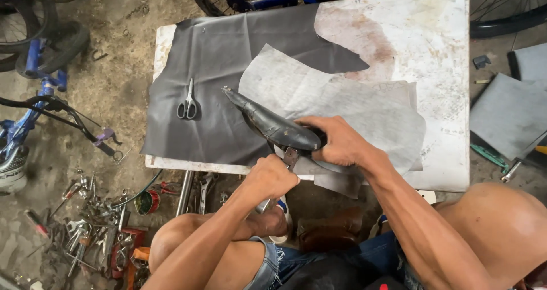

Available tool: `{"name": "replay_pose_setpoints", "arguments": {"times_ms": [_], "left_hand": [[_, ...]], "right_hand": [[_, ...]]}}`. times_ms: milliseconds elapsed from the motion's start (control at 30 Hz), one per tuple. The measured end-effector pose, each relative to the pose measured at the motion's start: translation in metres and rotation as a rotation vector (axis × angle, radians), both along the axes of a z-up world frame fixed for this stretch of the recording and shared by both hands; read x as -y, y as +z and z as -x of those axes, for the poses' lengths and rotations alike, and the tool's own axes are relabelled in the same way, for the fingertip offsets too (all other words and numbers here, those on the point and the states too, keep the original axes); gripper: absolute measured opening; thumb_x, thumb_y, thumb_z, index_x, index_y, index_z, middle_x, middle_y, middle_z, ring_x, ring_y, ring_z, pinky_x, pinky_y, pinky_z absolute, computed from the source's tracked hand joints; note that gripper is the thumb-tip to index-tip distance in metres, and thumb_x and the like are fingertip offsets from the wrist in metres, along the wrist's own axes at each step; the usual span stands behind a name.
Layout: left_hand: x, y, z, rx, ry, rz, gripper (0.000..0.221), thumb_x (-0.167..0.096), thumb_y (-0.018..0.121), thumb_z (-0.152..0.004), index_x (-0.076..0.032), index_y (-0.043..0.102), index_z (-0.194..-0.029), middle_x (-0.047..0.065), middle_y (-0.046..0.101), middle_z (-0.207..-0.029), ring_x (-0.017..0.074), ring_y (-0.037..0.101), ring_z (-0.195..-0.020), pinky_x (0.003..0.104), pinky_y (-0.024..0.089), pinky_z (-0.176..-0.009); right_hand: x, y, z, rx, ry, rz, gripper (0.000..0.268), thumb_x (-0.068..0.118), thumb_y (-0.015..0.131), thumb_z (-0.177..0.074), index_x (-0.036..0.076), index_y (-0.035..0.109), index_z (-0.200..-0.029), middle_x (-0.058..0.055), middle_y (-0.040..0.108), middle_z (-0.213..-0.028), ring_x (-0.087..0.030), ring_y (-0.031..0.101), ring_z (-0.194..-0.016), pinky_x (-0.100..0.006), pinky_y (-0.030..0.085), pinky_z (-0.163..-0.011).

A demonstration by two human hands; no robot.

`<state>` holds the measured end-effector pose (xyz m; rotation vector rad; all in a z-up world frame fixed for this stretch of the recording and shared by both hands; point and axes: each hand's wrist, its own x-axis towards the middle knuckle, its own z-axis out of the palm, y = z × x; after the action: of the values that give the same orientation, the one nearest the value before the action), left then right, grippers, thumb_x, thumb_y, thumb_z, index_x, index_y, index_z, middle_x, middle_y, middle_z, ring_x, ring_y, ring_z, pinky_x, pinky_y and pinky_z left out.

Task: Reupholstering a bicycle seat by stapling new fabric to the frame.

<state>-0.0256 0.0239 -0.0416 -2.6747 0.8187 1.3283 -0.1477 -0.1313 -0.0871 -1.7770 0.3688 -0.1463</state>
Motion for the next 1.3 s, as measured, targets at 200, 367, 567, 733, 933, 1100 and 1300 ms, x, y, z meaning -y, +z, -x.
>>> {"name": "replay_pose_setpoints", "arguments": {"times_ms": [200,367,567,733,933,1100,1300], "left_hand": [[-0.002,-0.005,0.005,0.028,0.037,0.015,0.047,-0.028,0.068,-0.074,0.011,0.073,-0.100,0.037,0.068,-0.107,0.0467,0.066,-0.110,0.047,0.054,-0.096],[-0.005,-0.008,0.015,0.065,0.089,0.024,0.045,-0.027,0.068,-0.075,0.010,0.072,-0.101,0.037,0.068,-0.108,0.0484,0.066,-0.109,0.050,0.054,-0.096],[-0.025,-0.031,0.025,0.154,0.108,0.094,0.044,-0.025,0.066,-0.077,0.011,0.069,-0.104,0.037,0.066,-0.109,0.0511,0.065,-0.108,0.052,0.053,-0.096],[-0.021,-0.027,0.019,0.185,0.096,0.135,0.044,-0.024,0.066,-0.077,0.012,0.069,-0.103,0.036,0.068,-0.108,0.0506,0.066,-0.108,0.052,0.053,-0.095],[-0.039,-0.001,0.016,-0.205,0.216,0.111,0.046,-0.030,0.077,-0.077,0.008,0.071,-0.102,0.022,0.074,-0.086,0.0320,0.074,-0.081,0.041,0.056,-0.068],[-0.101,-0.011,0.014,-0.499,0.418,0.365,0.032,-0.013,0.072,-0.082,-0.004,0.064,-0.112,0.007,0.068,-0.083,0.0155,0.065,-0.076,0.034,0.053,-0.065],[-0.102,0.010,0.003,-0.438,0.370,0.589,0.029,-0.012,0.069,-0.083,-0.003,0.067,-0.111,0.005,0.071,-0.086,0.0119,0.064,-0.078,0.031,0.054,-0.073]], "right_hand": [[-0.005,-0.004,0.001,-0.013,-0.073,-0.047,0.068,0.004,0.069,-0.058,0.008,0.069,-0.126,-0.013,0.079,-0.109,-0.024,0.075,-0.099,-0.034,0.056,-0.090],[-0.005,-0.004,0.001,-0.044,-0.091,-0.087,0.066,0.003,0.070,-0.057,0.008,0.069,-0.124,-0.012,0.079,-0.106,-0.022,0.075,-0.098,-0.033,0.055,-0.089],[-0.010,0.001,0.002,-0.055,-0.095,-0.096,0.066,0.001,0.068,-0.057,0.008,0.070,-0.122,-0.012,0.080,-0.105,-0.022,0.076,-0.097,-0.033,0.056,-0.088],[-0.015,-0.006,0.009,-0.009,-0.089,0.063,0.066,0.003,0.071,-0.062,0.009,0.066,-0.128,-0.015,0.078,-0.109,-0.029,0.075,-0.099,-0.037,0.055,-0.088],[-0.021,0.002,0.009,-0.066,-0.107,0.073,0.067,0.011,0.075,-0.078,0.019,0.055,-0.142,-0.017,0.076,-0.108,-0.035,0.071,-0.100,-0.043,0.054,-0.086],[-0.015,-0.019,0.007,0.006,-0.190,-0.110,0.052,0.009,0.072,-0.082,0.012,0.061,-0.133,-0.013,0.077,-0.107,-0.025,0.072,-0.099,-0.038,0.052,-0.089],[-0.007,-0.025,0.017,-0.025,-0.348,-0.269,0.042,-0.001,0.068,-0.083,0.002,0.065,-0.124,-0.009,0.070,-0.094,-0.018,0.059,-0.085,-0.035,0.050,-0.083]]}}
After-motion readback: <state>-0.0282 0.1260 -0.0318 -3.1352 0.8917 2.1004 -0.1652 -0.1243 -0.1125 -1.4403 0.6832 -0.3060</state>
